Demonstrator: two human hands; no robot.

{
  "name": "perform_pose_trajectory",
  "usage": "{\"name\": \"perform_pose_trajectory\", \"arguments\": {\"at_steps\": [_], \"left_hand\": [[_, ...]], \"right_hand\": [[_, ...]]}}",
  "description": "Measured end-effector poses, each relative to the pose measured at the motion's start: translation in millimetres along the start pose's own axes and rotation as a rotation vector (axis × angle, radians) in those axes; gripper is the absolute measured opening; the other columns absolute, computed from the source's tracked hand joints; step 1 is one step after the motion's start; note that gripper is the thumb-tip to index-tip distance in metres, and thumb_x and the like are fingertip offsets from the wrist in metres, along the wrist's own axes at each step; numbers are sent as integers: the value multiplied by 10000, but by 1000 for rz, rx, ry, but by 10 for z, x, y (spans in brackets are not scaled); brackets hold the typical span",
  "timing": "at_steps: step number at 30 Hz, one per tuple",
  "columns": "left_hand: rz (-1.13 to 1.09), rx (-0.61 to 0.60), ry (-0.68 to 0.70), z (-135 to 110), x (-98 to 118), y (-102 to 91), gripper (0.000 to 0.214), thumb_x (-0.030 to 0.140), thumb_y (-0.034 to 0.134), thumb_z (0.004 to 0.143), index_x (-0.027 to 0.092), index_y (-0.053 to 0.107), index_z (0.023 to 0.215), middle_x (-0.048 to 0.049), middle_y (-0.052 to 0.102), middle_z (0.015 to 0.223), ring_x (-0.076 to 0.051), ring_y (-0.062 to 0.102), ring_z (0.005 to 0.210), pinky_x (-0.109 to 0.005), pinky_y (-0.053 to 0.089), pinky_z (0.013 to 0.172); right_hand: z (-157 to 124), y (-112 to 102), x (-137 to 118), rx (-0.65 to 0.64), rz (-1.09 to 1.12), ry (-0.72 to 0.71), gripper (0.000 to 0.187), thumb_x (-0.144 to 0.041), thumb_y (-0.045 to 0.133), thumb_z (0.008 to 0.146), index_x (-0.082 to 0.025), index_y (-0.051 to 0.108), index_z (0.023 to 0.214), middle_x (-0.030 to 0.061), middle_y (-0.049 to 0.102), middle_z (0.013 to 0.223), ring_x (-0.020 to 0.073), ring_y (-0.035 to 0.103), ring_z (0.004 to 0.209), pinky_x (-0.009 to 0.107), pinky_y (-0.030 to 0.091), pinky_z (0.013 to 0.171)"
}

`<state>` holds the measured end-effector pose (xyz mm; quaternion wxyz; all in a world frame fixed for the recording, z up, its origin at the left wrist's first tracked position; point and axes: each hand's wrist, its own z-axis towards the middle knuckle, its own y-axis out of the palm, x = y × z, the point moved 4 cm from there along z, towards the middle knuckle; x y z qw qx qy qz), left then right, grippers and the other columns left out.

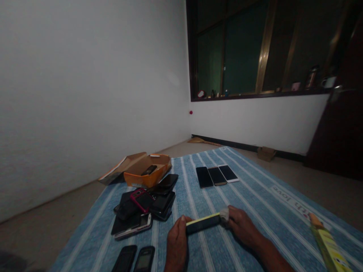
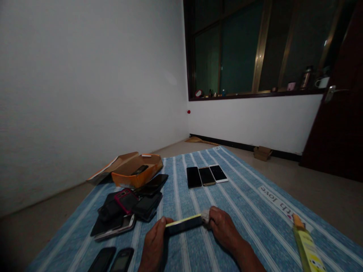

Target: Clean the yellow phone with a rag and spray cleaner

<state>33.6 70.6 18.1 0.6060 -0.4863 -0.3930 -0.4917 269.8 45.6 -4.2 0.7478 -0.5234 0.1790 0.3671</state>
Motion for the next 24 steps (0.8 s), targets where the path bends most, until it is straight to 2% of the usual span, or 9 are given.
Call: {"name": "perform_pose_trajectory", "arguments": {"at_steps": [5, 7, 9, 12, 15, 17, 20, 24], "left_hand": [[9, 17, -18, -14, 34, -2, 506, 610, 445, 861, 213, 679, 652, -17, 654, 634, -247, 632, 688, -320, 510, 721], [11, 21, -17, -22, 62, -3, 508, 614, 447, 859, 213, 679, 649, -19, 662, 636, -250, 639, 690, -324, 511, 724], [13, 18, -16, -28, 91, -1, 508, 610, 445, 864, 210, 685, 663, -23, 672, 643, -251, 642, 689, -329, 512, 724], [10, 12, -12, -29, 116, 3, 500, 605, 446, 865, 211, 685, 672, -24, 673, 650, -251, 641, 689, -330, 512, 722], [6, 6, -6, -23, 99, 13, 478, 575, 442, 875, 215, 681, 672, -19, 660, 645, -242, 630, 682, -327, 512, 739], [4, 1, 1, -20, 74, 23, 469, 558, 436, 882, 214, 679, 675, -22, 668, 653, -237, 627, 676, -331, 514, 745], [-9, -3, 19, -22, 58, 35, 468, 559, 436, 884, 211, 679, 687, -37, 701, 691, -237, 644, 688, -339, 523, 746], [-21, 16, 24, -22, 86, 27, 467, 590, 471, 857, 206, 675, 686, -53, 729, 713, -248, 676, 725, -351, 547, 756]], "right_hand": [[0, -107, -134, 240, -93, 34, 373, -18, 371, 786, -191, 647, 967, 55, 615, 899, 195, 605, 844, 289, 446, 756], [-1, -57, -253, 303, -219, 0, 393, 10, 379, 775, -192, 644, 984, 81, 601, 970, 214, 588, 873, 309, 448, 759], [-3, 56, -380, 346, -378, -43, 337, 17, 409, 795, -194, 636, 925, 115, 587, 1043, 253, 557, 937, 345, 445, 786], [7, 279, -528, 363, -516, -86, 304, 38, 420, 820, -192, 611, 878, 127, 580, 991, 278, 519, 925, 379, 441, 794], [23, 426, -640, 366, -536, -102, 289, 37, 407, 832, -189, 586, 849, 112, 557, 901, 274, 494, 866, 402, 436, 789], [27, 462, -727, 357, -506, -120, 252, 16, 433, 832, -193, 572, 855, 98, 544, 889, 273, 484, 870, 452, 421, 867], [30, 487, -868, 311, -436, -147, 207, -23, 493, 821, -197, 557, 911, 76, 541, 924, 272, 483, 919, 538, 322, 1033], [56, 594, -1028, 287, -401, -239, 245, -21, 468, 844, -184, 550, 1007, 62, 546, 915, 257, 500, 913, 548, 281, 1089]]}}
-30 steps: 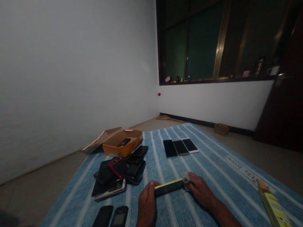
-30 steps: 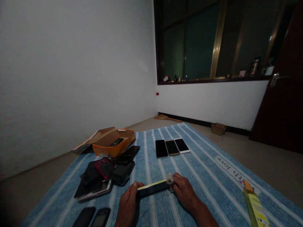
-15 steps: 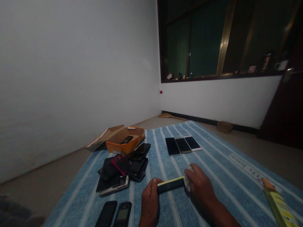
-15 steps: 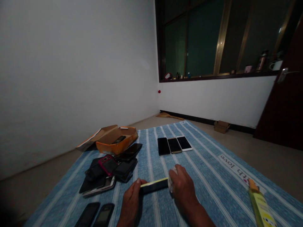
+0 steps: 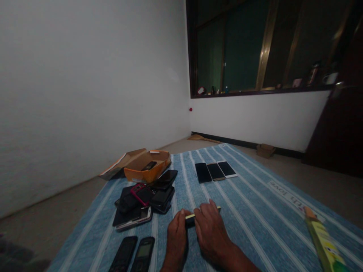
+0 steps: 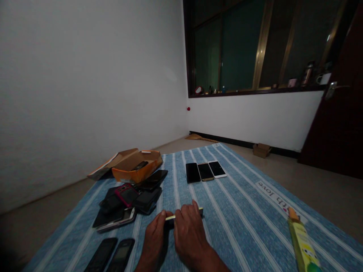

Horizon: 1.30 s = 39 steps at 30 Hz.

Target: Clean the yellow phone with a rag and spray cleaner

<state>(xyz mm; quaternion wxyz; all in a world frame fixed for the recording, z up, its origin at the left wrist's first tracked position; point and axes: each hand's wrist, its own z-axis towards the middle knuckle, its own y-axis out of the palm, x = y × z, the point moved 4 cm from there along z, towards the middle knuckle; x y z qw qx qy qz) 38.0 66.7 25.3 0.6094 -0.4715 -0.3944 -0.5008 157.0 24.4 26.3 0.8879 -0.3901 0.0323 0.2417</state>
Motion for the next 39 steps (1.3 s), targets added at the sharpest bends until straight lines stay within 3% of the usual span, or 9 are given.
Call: {"name": "perform_pose_trajectory", "arguments": {"at_steps": [4, 8, 11, 19, 26, 31, 35, 39], "left_hand": [[-26, 21, -22, 24, -6, -17, 449, 621, 529, 798, 215, 642, 643, -68, 742, 714, -264, 689, 738, -372, 570, 763], [-36, 23, -61, 46, -72, -30, 417, 604, 539, 784, 218, 644, 668, -80, 762, 773, -278, 703, 806, -389, 573, 817], [-44, 28, -60, 54, -89, -41, 395, 598, 543, 781, 224, 654, 719, -72, 769, 830, -283, 705, 883, -384, 575, 830], [-2, 12, -43, 64, -75, -47, 423, 611, 508, 798, 213, 652, 819, -94, 768, 928, -287, 705, 931, -403, 559, 884], [85, 62, -41, 51, -66, -59, 466, 614, 461, 815, 208, 688, 800, -117, 769, 905, -308, 715, 933, -436, 552, 893], [95, 43, -31, 52, -61, -51, 440, 580, 437, 834, 216, 675, 777, -99, 751, 845, -299, 709, 886, -430, 552, 870], [104, 38, -26, 52, -68, -48, 430, 557, 424, 853, 217, 677, 787, -93, 746, 843, -291, 704, 868, -418, 551, 852], [107, 48, -44, 57, -81, -48, 427, 561, 434, 845, 216, 678, 785, -90, 750, 846, -298, 703, 896, -409, 544, 864]], "right_hand": [[52, 168, -111, -5, 17, -51, 350, 19, 445, 827, -181, 539, 1098, 57, 571, 900, 247, 523, 869, 557, 303, 1088], [127, 281, -146, -47, 23, -81, 286, 14, 429, 860, -194, 543, 1020, 30, 582, 848, 218, 549, 798, 550, 337, 1081], [187, 279, -140, -92, 26, -107, 246, -4, 427, 886, -198, 544, 982, 27, 600, 843, 207, 569, 794, 532, 354, 1083], [294, 184, -77, -241, 1, -147, 319, -13, 483, 857, -184, 590, 1103, 28, 642, 905, 192, 593, 859, 484, 329, 1121], [235, -40, 278, -328, 1, -133, 174, -50, 532, 873, -207, 605, 886, -1, 609, 828, 174, 569, 795, 524, 269, 1123], [151, -233, 563, -319, 56, -109, 186, -85, 462, 947, -202, 587, 872, 0, 578, 809, 170, 550, 783, 503, 300, 1089], [87, -278, 756, -316, 156, -83, 216, -166, 420, 996, -194, 602, 884, 27, 578, 833, 183, 544, 827, 377, 422, 929], [50, -267, 892, -317, 358, 29, 230, -223, 417, 1008, -193, 635, 946, 39, 596, 866, 179, 577, 838, 283, 446, 766]]}}
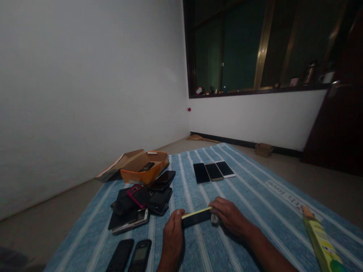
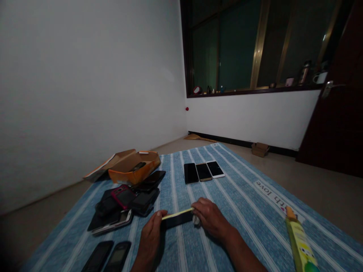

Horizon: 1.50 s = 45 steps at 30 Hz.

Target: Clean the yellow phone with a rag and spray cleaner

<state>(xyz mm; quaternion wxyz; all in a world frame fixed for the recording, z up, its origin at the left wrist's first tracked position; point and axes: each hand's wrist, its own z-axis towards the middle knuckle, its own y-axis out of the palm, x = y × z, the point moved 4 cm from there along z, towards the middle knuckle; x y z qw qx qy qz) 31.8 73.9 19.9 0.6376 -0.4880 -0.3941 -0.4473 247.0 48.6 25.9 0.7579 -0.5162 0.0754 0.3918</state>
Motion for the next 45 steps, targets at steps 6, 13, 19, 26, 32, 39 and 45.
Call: {"name": "perform_pose_trajectory", "arguments": {"at_steps": [6, 13, 19, 26, 32, 39, 45], "left_hand": [[-3, 5, -23, 11, -7, -2, 438, 561, 430, 845, 212, 686, 784, -95, 755, 836, -306, 698, 888, -412, 538, 851], [-5, 2, -19, 12, -17, 0, 476, 595, 425, 829, 206, 697, 796, -104, 759, 843, -310, 696, 895, -420, 532, 869], [-39, 17, -43, 7, -55, -22, 484, 589, 414, 849, 199, 698, 812, -106, 754, 868, -309, 686, 922, -418, 522, 896], [-181, 7, -113, -1, -80, 2, 468, 596, 458, 837, 193, 695, 841, -104, 761, 871, -301, 693, 880, -418, 530, 876], [-280, -27, -148, 11, -114, 55, 455, 579, 465, 863, 181, 685, 884, -115, 778, 889, -299, 704, 923, -424, 519, 909], [-206, -22, -35, -3, -121, 69, 472, 624, 534, 823, 187, 693, 907, -85, 763, 886, -300, 699, 944, -447, 509, 944], [-204, 30, -16, -30, 70, -42, 485, 637, 567, 814, 182, 707, 909, -91, 756, 962, -291, 693, 943, -403, 536, 883]], "right_hand": [[-29, -16, 54, 72, 286, 122, 220, -245, 447, 976, -189, 657, 941, 30, 638, 875, 163, 618, 828, 272, 454, 776], [-99, 64, 181, 83, 355, 195, 218, -293, 472, 932, -186, 625, 819, 9, 612, 782, 163, 591, 757, 262, 427, 705], [-91, 86, 114, 127, 525, 273, 242, -357, 517, 909, -183, 662, 826, 5, 604, 753, 167, 575, 732, 267, 419, 679], [-5, -64, -133, 254, 506, 185, 251, -363, 522, 923, -193, 663, 804, 1, 589, 745, 163, 573, 710, 279, 422, 666], [68, -148, -405, 284, 313, 26, 210, -264, 482, 962, -197, 639, 839, 17, 600, 772, 162, 580, 724, 273, 428, 671], [147, -199, -755, 224, -70, -165, 226, -158, 411, 983, -195, 569, 826, 24, 567, 752, 161, 527, 679, 270, 367, 622], [359, -32, -982, 173, -282, -188, 134, -90, 524, 899, -188, 568, 819, 31, 590, 762, 172, 521, 669, 281, 341, 612]]}}
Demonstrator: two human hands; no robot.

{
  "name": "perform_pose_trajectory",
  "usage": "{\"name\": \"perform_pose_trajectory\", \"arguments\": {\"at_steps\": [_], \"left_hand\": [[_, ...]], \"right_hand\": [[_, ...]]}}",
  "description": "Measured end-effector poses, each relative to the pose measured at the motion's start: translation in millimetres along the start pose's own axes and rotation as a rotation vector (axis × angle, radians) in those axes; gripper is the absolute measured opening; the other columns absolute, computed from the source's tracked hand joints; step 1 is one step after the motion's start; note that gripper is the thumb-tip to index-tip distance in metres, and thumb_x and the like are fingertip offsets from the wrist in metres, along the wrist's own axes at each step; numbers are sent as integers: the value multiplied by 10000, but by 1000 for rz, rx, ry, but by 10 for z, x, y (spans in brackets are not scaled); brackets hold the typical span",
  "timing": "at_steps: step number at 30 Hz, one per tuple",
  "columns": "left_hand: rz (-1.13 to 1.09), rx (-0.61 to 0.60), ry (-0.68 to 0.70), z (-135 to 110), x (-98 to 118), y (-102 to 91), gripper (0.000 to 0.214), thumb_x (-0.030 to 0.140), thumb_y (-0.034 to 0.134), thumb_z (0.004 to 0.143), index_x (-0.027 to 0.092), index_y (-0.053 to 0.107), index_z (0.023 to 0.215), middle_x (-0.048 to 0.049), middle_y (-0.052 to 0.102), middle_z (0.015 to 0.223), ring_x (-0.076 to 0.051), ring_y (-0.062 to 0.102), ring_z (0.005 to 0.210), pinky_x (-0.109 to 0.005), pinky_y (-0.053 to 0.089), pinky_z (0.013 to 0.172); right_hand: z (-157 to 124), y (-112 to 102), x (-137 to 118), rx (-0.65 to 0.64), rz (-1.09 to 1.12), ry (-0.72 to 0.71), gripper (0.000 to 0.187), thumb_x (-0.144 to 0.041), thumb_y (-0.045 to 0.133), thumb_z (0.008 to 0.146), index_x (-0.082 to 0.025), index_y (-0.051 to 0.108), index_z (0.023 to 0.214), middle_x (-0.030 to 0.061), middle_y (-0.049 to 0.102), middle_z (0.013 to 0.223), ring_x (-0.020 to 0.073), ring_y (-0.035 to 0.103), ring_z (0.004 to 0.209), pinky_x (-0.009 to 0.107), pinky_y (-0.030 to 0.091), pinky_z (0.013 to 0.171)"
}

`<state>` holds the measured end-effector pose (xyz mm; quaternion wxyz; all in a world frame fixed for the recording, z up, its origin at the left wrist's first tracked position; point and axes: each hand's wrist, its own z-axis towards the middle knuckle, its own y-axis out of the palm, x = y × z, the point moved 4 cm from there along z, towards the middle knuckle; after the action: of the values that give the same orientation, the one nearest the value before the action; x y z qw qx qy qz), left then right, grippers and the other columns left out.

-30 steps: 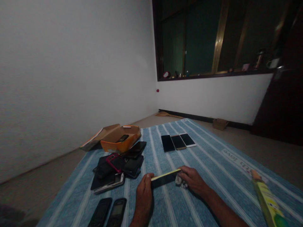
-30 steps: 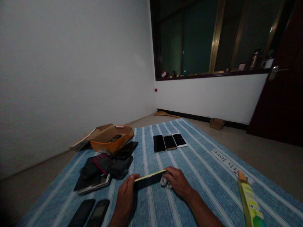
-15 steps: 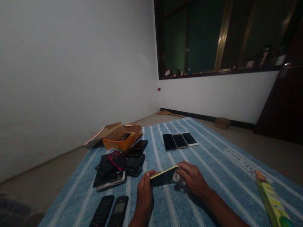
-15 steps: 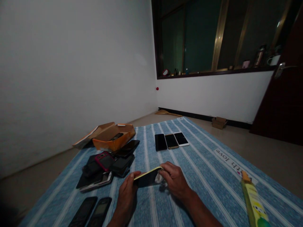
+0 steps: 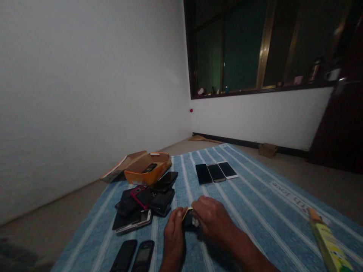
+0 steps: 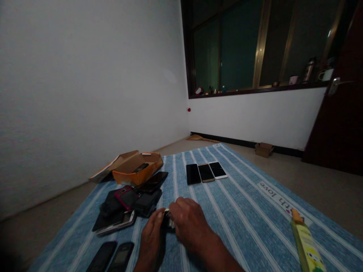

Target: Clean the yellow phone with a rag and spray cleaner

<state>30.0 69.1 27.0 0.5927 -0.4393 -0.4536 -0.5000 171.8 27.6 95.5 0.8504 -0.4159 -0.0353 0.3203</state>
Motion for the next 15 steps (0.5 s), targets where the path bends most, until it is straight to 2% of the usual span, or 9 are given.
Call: {"name": "perform_pose_trajectory", "arguments": {"at_steps": [3, 7, 10, 15], "left_hand": [[-88, 56, -2, 1, 182, -85, 540, 673, 580, 799, 180, 713, 972, -102, 758, 1032, -297, 683, 1011, -388, 532, 909], [-164, 23, -13, 14, 387, -130, 642, 763, 614, 708, 182, 729, 954, -114, 776, 1039, -320, 677, 1069, -411, 505, 980], [-117, 5, -12, 6, 465, -119, 689, 793, 623, 671, 177, 747, 953, -128, 767, 1070, -333, 661, 1103, -428, 483, 1012], [-76, -38, 4, -24, 518, -53, 620, 735, 629, 711, 177, 766, 946, -118, 768, 1050, -323, 667, 1090, -402, 512, 982]], "right_hand": [[108, 147, -151, -10, 15, -75, 125, -69, 551, 865, -178, 595, 905, 47, 627, 806, 184, 554, 721, 278, 376, 649], [179, 255, -251, -15, 103, -119, 186, -58, 542, 843, -176, 594, 976, 66, 669, 889, 194, 592, 790, 274, 423, 696], [197, 243, -224, -6, 181, -132, 154, -101, 482, 905, -180, 591, 981, 75, 670, 916, 192, 604, 818, 270, 449, 717], [189, 155, -122, -7, 367, -130, 208, -186, 401, 995, -174, 600, 937, 79, 644, 895, 180, 601, 831, 264, 472, 747]]}}
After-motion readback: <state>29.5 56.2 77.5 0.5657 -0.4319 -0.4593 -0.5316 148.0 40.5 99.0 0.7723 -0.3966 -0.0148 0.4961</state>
